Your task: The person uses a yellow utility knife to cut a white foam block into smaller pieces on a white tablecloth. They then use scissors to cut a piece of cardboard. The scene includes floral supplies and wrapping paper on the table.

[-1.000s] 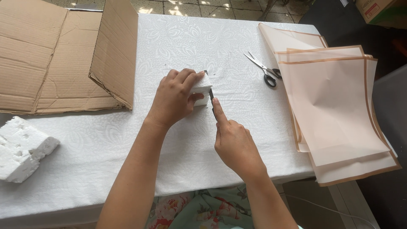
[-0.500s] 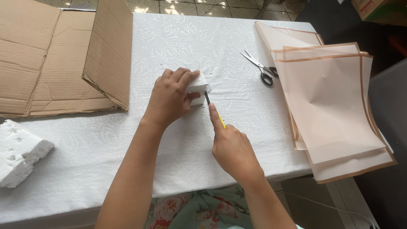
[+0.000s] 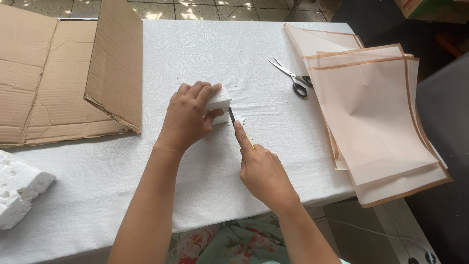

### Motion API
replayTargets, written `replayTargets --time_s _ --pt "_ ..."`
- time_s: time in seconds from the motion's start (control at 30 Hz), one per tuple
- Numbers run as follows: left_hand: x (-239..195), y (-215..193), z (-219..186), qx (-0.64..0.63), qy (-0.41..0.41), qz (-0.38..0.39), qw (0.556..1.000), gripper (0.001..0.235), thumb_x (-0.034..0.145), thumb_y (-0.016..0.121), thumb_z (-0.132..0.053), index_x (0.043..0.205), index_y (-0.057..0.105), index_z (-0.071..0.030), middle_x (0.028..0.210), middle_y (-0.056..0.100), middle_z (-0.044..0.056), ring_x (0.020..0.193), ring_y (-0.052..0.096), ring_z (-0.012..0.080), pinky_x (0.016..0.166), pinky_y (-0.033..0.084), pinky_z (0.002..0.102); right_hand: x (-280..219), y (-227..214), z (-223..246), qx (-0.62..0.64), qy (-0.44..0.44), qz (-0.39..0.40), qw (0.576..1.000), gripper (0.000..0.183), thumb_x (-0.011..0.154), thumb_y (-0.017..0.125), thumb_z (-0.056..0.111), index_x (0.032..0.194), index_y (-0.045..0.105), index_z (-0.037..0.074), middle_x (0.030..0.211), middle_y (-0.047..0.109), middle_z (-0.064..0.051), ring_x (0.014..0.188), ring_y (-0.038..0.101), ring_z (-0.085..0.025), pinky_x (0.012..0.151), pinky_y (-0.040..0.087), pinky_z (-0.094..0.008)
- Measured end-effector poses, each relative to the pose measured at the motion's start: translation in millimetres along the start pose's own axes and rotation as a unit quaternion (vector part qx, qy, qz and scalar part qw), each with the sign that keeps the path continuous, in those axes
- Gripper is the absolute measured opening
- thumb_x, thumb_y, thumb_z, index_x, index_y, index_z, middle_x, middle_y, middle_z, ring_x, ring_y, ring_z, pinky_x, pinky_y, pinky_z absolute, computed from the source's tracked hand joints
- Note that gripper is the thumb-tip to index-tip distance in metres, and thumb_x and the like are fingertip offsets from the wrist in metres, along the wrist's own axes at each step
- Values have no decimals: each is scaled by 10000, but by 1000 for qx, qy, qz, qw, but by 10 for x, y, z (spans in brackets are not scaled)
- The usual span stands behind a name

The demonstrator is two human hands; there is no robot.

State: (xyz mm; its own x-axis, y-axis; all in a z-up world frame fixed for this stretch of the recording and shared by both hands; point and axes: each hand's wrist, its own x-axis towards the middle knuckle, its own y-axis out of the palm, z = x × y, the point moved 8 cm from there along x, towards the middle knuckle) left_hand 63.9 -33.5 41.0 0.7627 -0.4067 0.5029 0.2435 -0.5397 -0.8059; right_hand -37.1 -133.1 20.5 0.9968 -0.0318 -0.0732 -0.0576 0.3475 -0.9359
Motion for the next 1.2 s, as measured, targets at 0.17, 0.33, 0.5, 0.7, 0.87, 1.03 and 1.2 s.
replayTargets --time_s 0.17,0.33,0.5,0.7,0.87,1.03,1.2 --pt "-11 20 2 3 6 -6 1000 398 732 729 -255 1097 580 -199 948 611 0 836 587 198 718 527 338 128 66 2 -5 -10 0 1000 544 887 317 89 1416 238 191 669 617 -209 593 656 -323 452 531 -365" --pt "-18 36 5 7 0 -3 1000 395 734 724 -266 1095 579 -197 951 608 -6 838 583 190 722 526 334 5 92 -18 -9 11 45 999 540 886 317 95 1413 243 187 712 632 -219 629 664 -325 482 544 -369" --pt "-8 8 -25 11 4 -3 1000 393 738 718 -274 1096 575 -198 961 606 -7 849 579 184 724 524 326 135 154 -40 -7 19 51 999 556 888 319 103 1423 213 215 766 630 -230 682 661 -349 518 543 -399" --pt "-25 46 5 10 -1 7 1000 394 750 706 -282 1108 567 -196 970 601 -6 853 575 183 727 524 328 68 149 -11 -41 32 85 995 564 885 320 94 1426 204 204 798 631 -236 711 664 -349 532 552 -396" --pt "-10 39 11 1 -11 13 1000 396 753 704 -276 1113 567 -190 972 600 -4 863 572 192 746 517 338 -2 147 8 -76 31 119 989 587 851 358 59 1414 231 167 835 627 -251 730 660 -364 546 559 -408" --pt "-23 57 21 1 -11 13 1000 391 751 706 -276 1107 567 -194 966 601 -4 856 575 193 739 519 339 -44 158 -5 -72 31 129 989 591 839 355 43 1408 245 155 842 624 -256 738 657 -379 550 556 -426" --pt "-44 121 82 -40 78 -52 995 471 717 693 -223 1146 526 -125 1030 556 24 778 485 274 625 430 393 -265 235 -188 -73 95 186 975 796 763 256 14 1456 9 318 713 439 -108 632 441 -307 593 365 -399"
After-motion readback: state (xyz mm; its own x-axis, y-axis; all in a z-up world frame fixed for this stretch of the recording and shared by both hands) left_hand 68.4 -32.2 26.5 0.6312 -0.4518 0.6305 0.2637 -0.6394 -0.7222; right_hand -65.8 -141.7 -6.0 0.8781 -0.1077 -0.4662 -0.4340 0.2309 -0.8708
